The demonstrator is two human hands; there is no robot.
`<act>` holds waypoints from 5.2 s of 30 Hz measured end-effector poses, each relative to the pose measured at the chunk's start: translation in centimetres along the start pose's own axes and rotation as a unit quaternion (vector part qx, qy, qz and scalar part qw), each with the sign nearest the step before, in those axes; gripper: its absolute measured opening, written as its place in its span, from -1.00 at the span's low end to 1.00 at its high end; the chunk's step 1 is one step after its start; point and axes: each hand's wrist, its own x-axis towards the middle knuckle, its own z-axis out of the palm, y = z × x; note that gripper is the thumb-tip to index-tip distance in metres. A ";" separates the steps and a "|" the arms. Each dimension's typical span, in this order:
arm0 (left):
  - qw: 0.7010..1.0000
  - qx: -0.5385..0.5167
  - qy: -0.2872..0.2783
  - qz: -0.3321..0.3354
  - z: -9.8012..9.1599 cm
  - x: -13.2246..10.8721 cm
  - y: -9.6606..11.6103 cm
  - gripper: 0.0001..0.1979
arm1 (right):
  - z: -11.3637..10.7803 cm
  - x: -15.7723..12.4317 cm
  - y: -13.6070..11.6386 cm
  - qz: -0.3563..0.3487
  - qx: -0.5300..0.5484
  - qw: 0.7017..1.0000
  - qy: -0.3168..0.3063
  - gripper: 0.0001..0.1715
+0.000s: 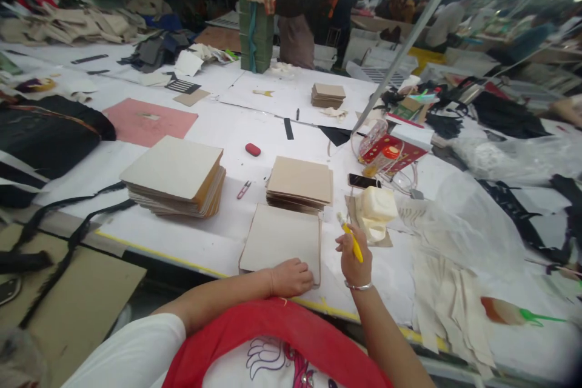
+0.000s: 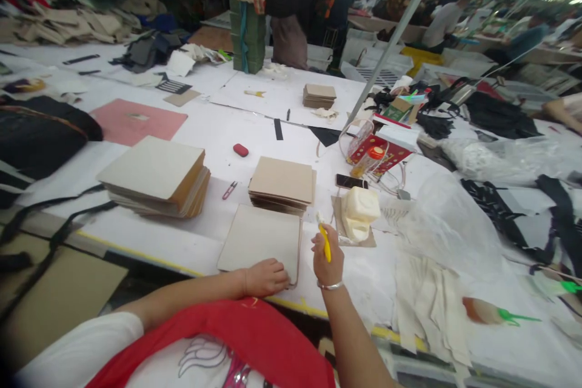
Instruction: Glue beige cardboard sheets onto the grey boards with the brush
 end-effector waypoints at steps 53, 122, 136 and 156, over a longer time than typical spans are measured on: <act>0.962 -0.117 -0.019 -0.248 0.6 -3.1 0.6 -0.62 | 1.3 1.0 1.2 -0.116 -0.103 0.970 -0.188 -0.66; 0.592 -0.403 0.225 -0.661 -5.2 -9.4 -3.4 -0.71 | 1.3 -5.8 3.2 0.009 -0.124 0.982 -0.141 -0.73; 0.628 -0.340 0.204 -0.670 -2.8 -10.8 -5.8 -0.67 | 3.9 -5.0 4.1 0.006 -0.176 0.974 -0.141 -0.63; 0.601 -0.371 0.168 -0.687 -2.3 -10.4 -5.8 -0.65 | 4.2 -4.5 3.6 0.083 -0.252 0.951 -0.159 -0.74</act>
